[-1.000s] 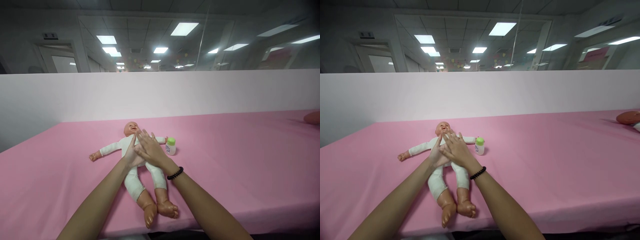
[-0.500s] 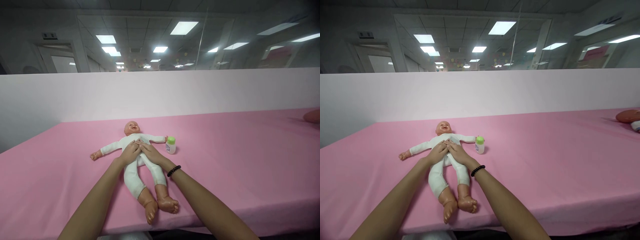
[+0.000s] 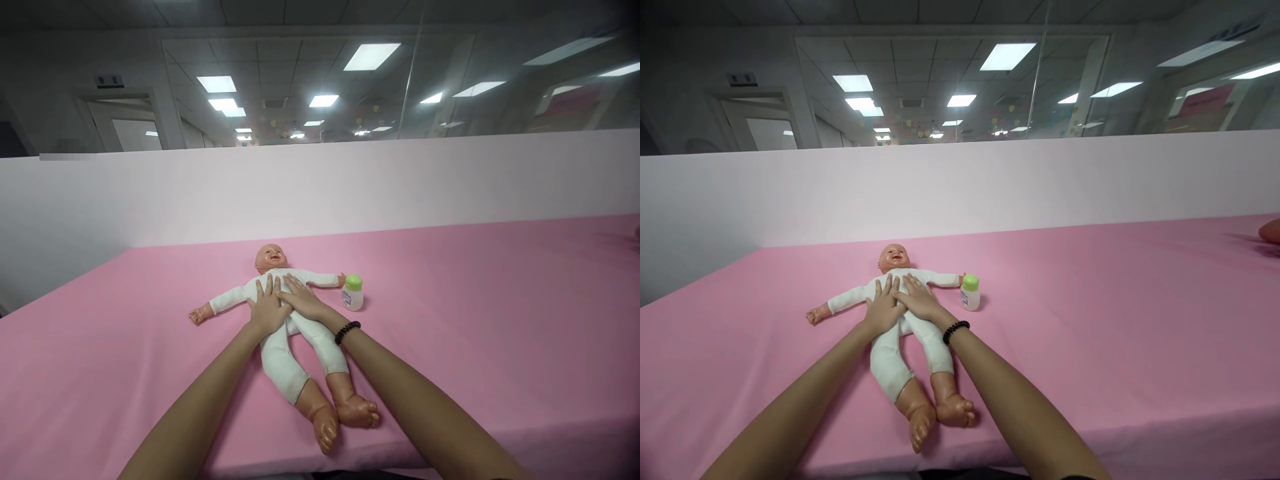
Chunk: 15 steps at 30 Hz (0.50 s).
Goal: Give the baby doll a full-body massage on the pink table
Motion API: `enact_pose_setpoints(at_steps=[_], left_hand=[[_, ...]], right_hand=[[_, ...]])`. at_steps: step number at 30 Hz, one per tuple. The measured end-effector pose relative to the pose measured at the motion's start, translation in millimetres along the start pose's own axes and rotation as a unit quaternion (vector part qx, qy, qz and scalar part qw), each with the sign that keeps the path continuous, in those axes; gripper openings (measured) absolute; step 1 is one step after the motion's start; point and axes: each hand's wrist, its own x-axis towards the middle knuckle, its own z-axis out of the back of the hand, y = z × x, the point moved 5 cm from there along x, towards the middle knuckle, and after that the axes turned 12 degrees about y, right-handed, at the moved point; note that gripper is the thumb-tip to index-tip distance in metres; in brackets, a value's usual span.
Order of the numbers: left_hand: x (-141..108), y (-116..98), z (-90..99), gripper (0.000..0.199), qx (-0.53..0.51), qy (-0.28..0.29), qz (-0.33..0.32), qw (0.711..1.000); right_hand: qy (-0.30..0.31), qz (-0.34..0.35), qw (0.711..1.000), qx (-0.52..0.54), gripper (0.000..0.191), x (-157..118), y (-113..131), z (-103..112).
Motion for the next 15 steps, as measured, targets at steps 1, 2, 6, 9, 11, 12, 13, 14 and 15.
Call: enact_pose_setpoints(at_steps=[1, 2, 6, 9, 11, 12, 13, 14, 15], left_hand=[[-0.1, 2.0, 1.5, 0.072, 0.006, -0.008, 0.012, 1.000], [-0.3, 3.9, 3.6, 0.075, 0.012, -0.018, 0.025, 0.999], [-4.2, 7.1, 14.8, 0.077, 0.063, -0.067, 0.064, 0.994], [-9.8, 0.2, 18.8, 0.048, 0.158, -0.070, 0.047, 0.984], [-13.7, -5.8, 18.0, 0.037, 0.223, -0.071, 0.023, 0.972], [-15.0, -8.7, 16.7, 0.036, 0.246, -0.072, 0.003, 0.967], [-15.8, -11.1, 14.8, 0.036, 0.261, -0.070, -0.021, 0.963], [-15.8, -12.8, 12.4, 0.037, 0.271, -0.065, -0.046, 0.959], [-15.1, -13.7, 9.9, 0.038, 0.279, -0.054, -0.069, 0.956]], right_hand=[[-0.003, -0.013, 1.000, 0.001, 0.073, 0.2, -3.2, -2.1], [-0.010, -0.025, 1.000, 0.003, 0.072, -0.5, -6.2, -3.8], [-0.058, -0.088, 0.994, 0.000, 0.070, -11.6, -13.3, -7.6], [-0.131, -0.090, 0.987, -0.031, 0.059, -24.7, -7.4, -4.5], [-0.175, -0.059, 0.982, -0.050, 0.045, -30.8, 0.1, -2.0], [-0.188, -0.028, 0.980, -0.054, 0.039, -32.1, 4.6, -1.7], [-0.192, 0.011, 0.980, -0.055, 0.035, -32.1, 9.3, -2.2], [-0.189, 0.056, 0.979, -0.055, 0.036, -31.3, 13.9, -3.6], [-0.179, 0.098, 0.977, -0.057, 0.040, -30.0, 17.8, -5.6]])
